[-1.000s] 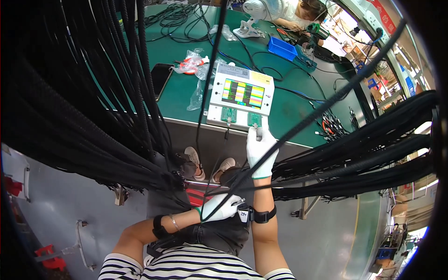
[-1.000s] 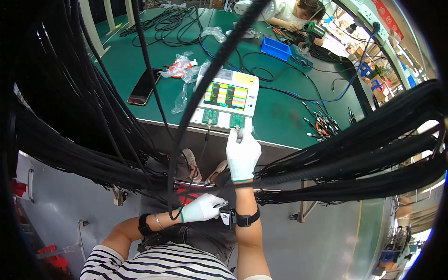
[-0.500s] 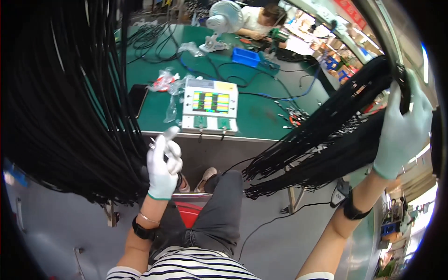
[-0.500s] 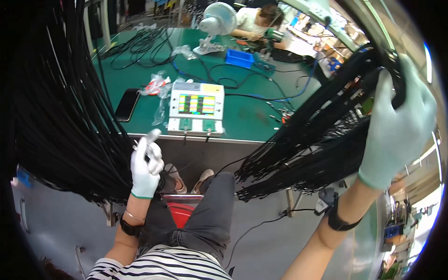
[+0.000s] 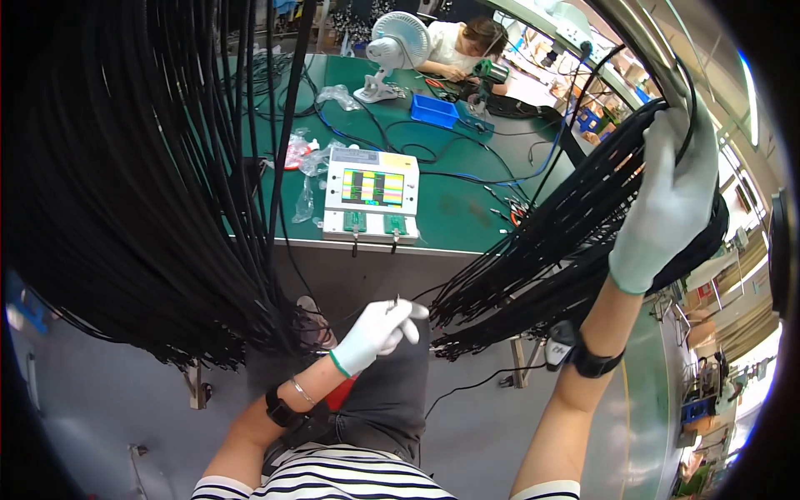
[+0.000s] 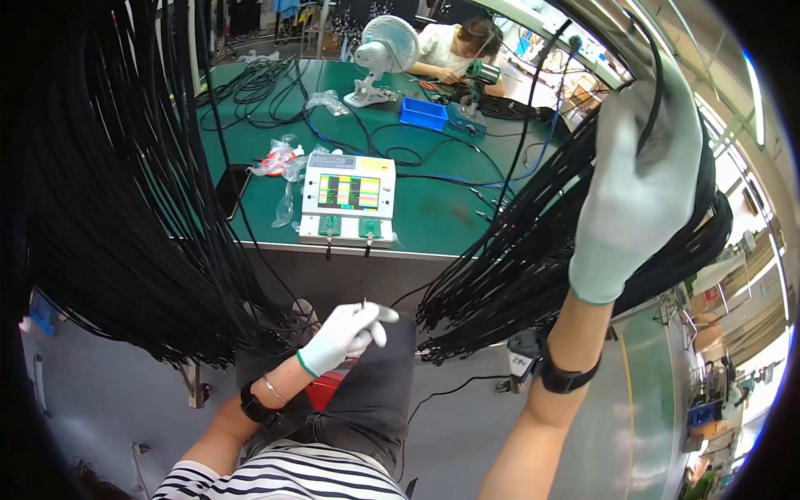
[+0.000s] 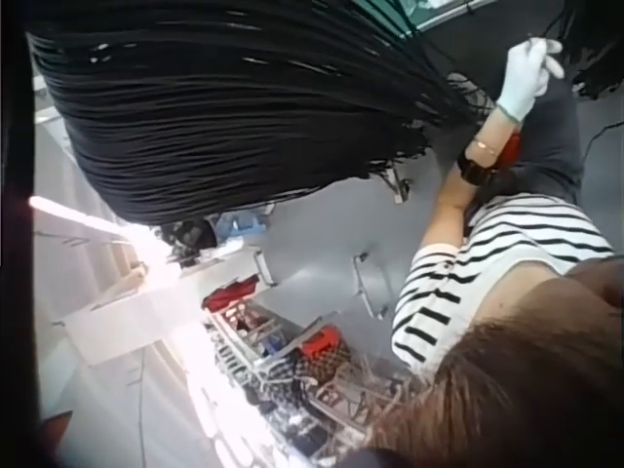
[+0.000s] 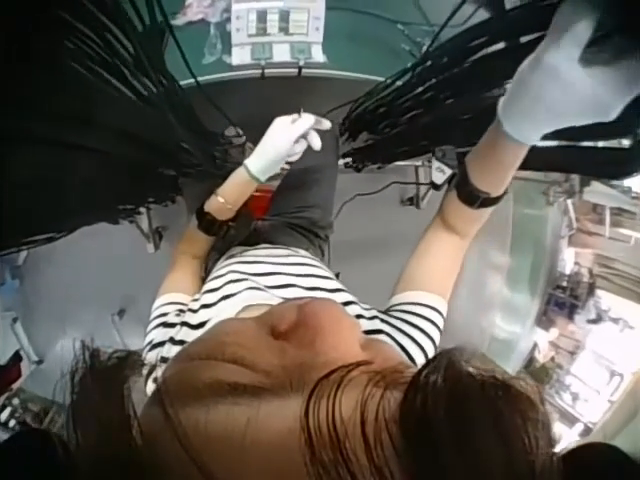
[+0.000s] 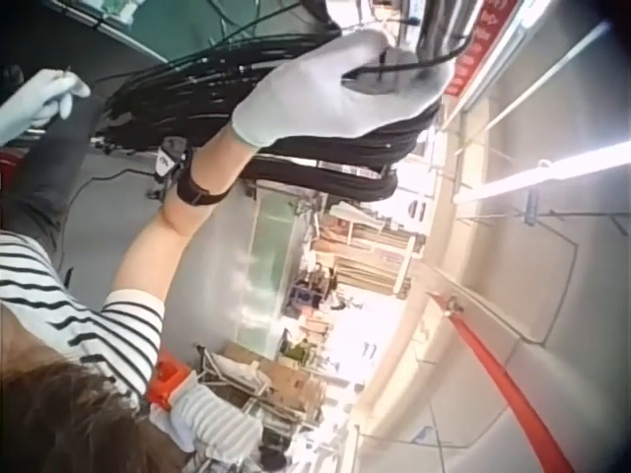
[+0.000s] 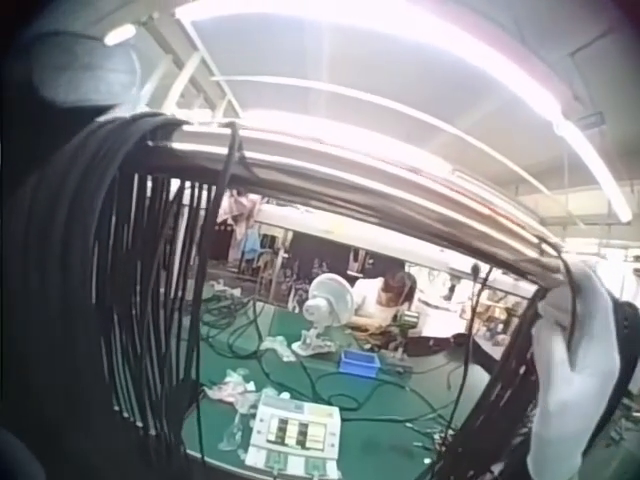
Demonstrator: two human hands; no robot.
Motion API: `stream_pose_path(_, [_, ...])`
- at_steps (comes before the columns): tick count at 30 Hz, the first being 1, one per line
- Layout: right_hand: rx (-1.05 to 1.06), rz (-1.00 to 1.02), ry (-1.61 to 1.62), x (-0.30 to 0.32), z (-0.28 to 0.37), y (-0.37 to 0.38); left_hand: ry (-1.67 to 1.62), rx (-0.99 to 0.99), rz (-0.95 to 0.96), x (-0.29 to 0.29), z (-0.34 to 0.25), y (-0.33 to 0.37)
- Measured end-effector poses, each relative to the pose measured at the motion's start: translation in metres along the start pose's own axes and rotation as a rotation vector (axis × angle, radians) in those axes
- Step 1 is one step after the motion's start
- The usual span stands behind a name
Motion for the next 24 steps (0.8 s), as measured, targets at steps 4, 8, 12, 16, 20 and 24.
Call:
stream_pose_path(4, [-0.365,0.338,0.255,-0.055,-0.043,-0.074,0.038,0.115,0.020,0.021,0.021,-0.010])
stream_pose_path(8, [-0.717,0.880,0.431,-0.103,-0.090,-0.216,0.038,0.154,0.013,0.027,0.031,-0.003])
stream_pose_path(12, [-1.097,0.847,0.422,-0.088,-0.127,-0.359,-0.087,0.325,-0.040,0.034,0.056,-0.002])
stream_pose_path(16, [-1.345,0.983,0.701,-0.088,-0.028,-0.389,-0.318,0.508,-0.095,0.066,0.101,0.008])
stream_pose_path(20, [-1.076,1.221,0.682,-0.061,0.039,-0.404,-0.373,0.303,-0.029,0.111,0.150,0.043])
stream_pose_path(24, [-0.790,1.464,1.004,-0.041,0.083,-0.373,-0.206,0.401,-0.159,0.087,0.110,0.017])
Point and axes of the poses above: each hand's wrist, its own y-axis towards the middle knuckle, its own x-axis out of the back of the hand, z = x × y, the point moved 9 cm from there along y, towards the middle knuckle, and after that the axes turned 13 degrees about -y, right-handed, at the moved point
